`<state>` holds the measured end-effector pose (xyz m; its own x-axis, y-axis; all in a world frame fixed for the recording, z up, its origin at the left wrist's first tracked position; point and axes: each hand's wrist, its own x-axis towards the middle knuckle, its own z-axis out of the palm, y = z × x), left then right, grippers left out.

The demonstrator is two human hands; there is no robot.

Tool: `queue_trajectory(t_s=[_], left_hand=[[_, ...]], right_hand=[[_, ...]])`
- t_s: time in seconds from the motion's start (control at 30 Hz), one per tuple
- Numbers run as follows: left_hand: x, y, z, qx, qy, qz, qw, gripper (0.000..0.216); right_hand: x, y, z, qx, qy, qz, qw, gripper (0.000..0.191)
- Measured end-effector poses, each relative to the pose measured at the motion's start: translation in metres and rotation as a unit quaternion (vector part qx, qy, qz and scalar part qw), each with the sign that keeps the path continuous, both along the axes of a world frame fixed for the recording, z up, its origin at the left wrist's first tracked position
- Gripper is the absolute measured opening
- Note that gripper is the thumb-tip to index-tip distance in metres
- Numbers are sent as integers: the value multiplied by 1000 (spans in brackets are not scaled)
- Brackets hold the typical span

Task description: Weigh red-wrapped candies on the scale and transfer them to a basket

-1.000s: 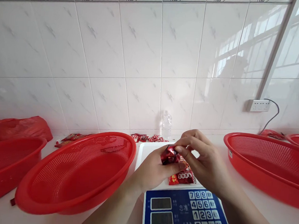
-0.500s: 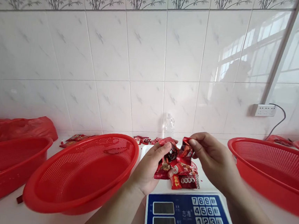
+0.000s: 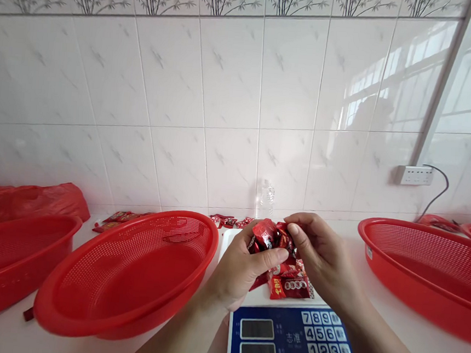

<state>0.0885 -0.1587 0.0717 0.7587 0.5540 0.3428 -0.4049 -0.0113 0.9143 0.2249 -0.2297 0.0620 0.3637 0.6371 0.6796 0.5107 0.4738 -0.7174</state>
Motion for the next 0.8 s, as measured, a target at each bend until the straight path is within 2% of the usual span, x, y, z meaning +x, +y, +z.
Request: queue_trajectory(t_s=[0.13,0.2,0.27,0.43,0.7,0.8], left_hand=[[0,-2,1,8,-27,3,1000,19],[0,-2,1,8,-25,7,1000,21],[0,-1,1,11,-18,3,1000,23],[-1,2,1,13,1,-1,1000,28],[-1,2,0,25,14,32,999,29],[-1,1,0,23,5,44,999,30]], right_hand=[[1,-1,4,-36,109,164,980,34],[2,-2,5,-62,124,225,965,28],[4,-2,6,-75,133,256,955,21],[4,-3,5,-59,154,282,945,15],[-2,2,4,-34,183,266,946,18],[-4,7,1,-35,201,283,937,20]])
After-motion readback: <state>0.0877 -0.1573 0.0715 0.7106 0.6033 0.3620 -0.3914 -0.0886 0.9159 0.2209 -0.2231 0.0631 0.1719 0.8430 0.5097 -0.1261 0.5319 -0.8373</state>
